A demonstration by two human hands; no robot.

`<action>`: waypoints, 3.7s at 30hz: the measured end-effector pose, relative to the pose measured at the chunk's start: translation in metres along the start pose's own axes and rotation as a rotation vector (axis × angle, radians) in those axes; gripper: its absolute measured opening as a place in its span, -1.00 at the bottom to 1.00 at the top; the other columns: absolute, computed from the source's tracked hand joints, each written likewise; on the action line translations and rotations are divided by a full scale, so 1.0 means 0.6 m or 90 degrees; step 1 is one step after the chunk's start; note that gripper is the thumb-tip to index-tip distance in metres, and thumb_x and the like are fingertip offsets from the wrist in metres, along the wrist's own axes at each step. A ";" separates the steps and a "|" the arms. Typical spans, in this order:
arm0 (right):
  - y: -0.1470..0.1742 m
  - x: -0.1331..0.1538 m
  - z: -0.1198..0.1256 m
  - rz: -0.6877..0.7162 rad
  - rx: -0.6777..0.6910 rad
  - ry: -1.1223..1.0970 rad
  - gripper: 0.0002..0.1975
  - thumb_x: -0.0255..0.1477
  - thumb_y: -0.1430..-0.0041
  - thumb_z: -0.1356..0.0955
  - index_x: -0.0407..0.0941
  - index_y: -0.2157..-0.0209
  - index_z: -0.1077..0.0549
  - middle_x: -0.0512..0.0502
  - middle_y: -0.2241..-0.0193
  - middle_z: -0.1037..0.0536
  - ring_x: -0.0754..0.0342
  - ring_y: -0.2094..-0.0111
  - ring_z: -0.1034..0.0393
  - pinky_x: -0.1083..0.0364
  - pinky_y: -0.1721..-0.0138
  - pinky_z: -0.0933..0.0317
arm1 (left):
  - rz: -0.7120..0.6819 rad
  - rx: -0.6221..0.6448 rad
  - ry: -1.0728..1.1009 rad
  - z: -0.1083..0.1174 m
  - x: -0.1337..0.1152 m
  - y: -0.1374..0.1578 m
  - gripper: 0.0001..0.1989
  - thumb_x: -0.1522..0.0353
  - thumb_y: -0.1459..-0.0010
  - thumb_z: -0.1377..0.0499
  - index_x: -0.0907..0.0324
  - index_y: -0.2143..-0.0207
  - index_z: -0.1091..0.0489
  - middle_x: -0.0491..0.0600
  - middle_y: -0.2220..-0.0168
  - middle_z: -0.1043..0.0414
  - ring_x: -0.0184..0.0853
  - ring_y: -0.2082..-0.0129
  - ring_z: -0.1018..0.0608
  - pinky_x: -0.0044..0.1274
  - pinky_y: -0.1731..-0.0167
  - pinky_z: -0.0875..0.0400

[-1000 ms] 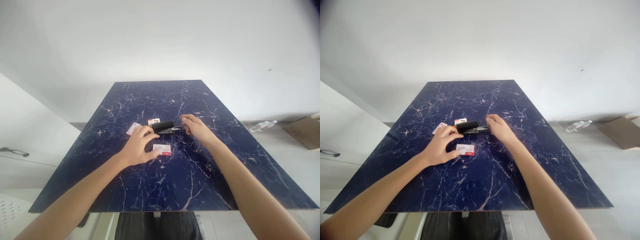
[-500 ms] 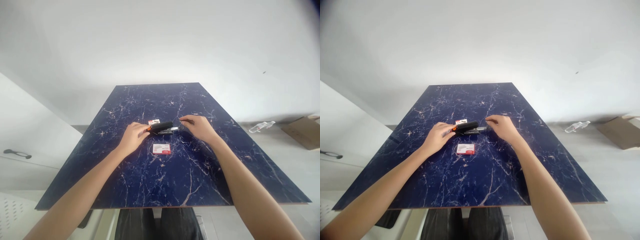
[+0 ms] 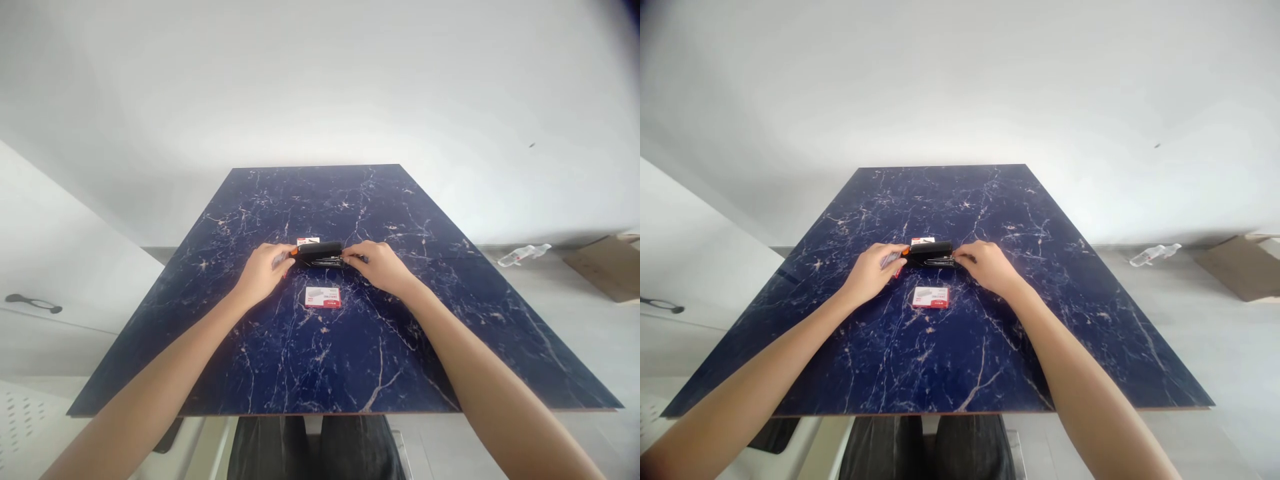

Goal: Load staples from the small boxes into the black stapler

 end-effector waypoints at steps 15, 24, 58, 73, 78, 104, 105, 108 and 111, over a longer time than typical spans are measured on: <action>0.004 0.012 0.017 -0.031 0.005 0.007 -0.83 -0.42 -0.21 -0.36 0.01 0.25 -0.63 -0.07 0.11 -0.63 -0.09 0.12 -0.51 -0.07 0.01 -0.33 | 0.010 0.022 -0.009 0.003 -0.007 0.001 -0.68 0.26 -0.28 -0.16 0.06 -0.06 -0.48 0.09 0.10 -0.52 -0.10 0.06 -0.51 -0.25 0.05 -0.40; 0.028 0.044 0.008 -0.229 0.002 0.061 -0.42 -0.52 -0.24 -0.22 -0.23 -0.29 -0.19 -0.31 0.15 -0.63 -0.18 0.18 -0.55 -0.07 0.11 -0.35 | 0.057 0.057 -0.026 0.004 -0.018 0.000 -0.68 0.29 -0.30 -0.14 0.05 -0.09 -0.45 0.03 0.10 -0.52 -0.16 0.11 -0.53 -0.36 0.14 -0.41; 0.027 0.076 -0.040 -0.083 -0.033 0.060 -0.59 -0.29 -0.28 -0.31 -0.09 -0.12 -0.27 -0.21 -0.01 -0.50 -0.10 0.06 -0.47 -0.01 0.08 -0.29 | -0.102 0.194 -0.045 -0.007 -0.056 0.015 -0.54 0.28 -0.18 -0.24 0.06 -0.15 -0.41 0.06 -0.02 -0.51 -0.04 -0.09 -0.41 -0.13 -0.11 -0.26; 0.057 0.159 -0.043 0.059 0.247 -0.036 -0.64 -0.17 -0.05 -0.51 -0.07 0.22 -0.45 -0.06 0.20 -0.50 0.06 0.32 -0.40 0.13 0.38 -0.17 | -0.032 0.450 0.057 0.028 -0.049 0.036 -0.30 0.38 0.00 -0.30 -0.17 -0.23 -0.33 -0.07 -0.34 -0.21 0.02 -0.28 -0.29 -0.18 -0.14 -0.32; 0.044 0.148 -0.043 0.060 0.198 -0.001 -0.85 -0.44 -0.13 -0.46 -0.09 0.30 -0.41 -0.04 0.25 -0.47 0.10 0.32 -0.39 0.14 0.35 -0.19 | -0.036 0.468 0.088 0.019 -0.074 0.044 -0.29 0.36 -0.01 -0.33 -0.20 -0.23 -0.32 -0.06 -0.20 -0.39 -0.04 -0.14 -0.43 -0.26 -0.03 -0.39; 0.041 0.210 -0.030 0.174 0.057 0.015 -0.82 -0.36 -0.11 -0.42 -0.08 0.25 -0.41 -0.15 0.21 -0.52 -0.10 0.10 -0.36 -0.04 0.12 -0.28 | 0.063 0.351 -0.067 0.054 0.008 0.050 -0.16 0.05 0.07 -0.39 -0.14 -0.28 -0.25 0.03 -0.29 -0.30 0.08 -0.23 -0.39 -0.21 -0.08 -0.35; 0.032 0.218 -0.032 0.191 0.043 0.027 -0.82 -0.35 -0.11 -0.42 -0.08 0.25 -0.41 -0.16 0.22 -0.53 -0.13 0.06 -0.34 -0.06 0.08 -0.27 | 0.068 0.355 -0.067 0.057 0.013 0.053 -0.12 0.03 0.08 -0.39 -0.15 -0.30 -0.22 0.04 -0.32 -0.25 0.10 -0.26 -0.35 -0.19 -0.09 -0.34; 0.002 0.233 -0.059 0.235 0.063 0.076 -0.77 -0.30 -0.08 -0.45 -0.07 0.27 -0.41 -0.15 0.28 -0.53 -0.21 -0.05 -0.28 -0.15 -0.04 -0.19 | 0.065 0.363 -0.048 0.063 0.022 0.058 0.01 -0.01 0.14 -0.41 -0.15 -0.36 -0.12 0.08 -0.37 -0.14 0.14 -0.35 -0.20 -0.15 -0.14 -0.30; -0.021 0.238 -0.095 0.257 0.114 0.120 -0.69 -0.26 0.00 -0.49 -0.09 0.27 -0.42 -0.16 0.28 -0.53 -0.24 -0.08 -0.26 -0.18 -0.13 -0.12 | 0.054 0.356 -0.008 0.067 0.029 0.056 0.05 0.05 0.15 -0.44 -0.11 -0.38 -0.10 0.11 -0.36 -0.17 0.13 -0.34 -0.23 -0.17 -0.13 -0.31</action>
Point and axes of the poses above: each hand's wrist, its own y-axis away from the middle knuckle, its own z-axis out of the back of the hand, x = y × z, the point moved 7 cm from there along -y, towards the middle knuckle
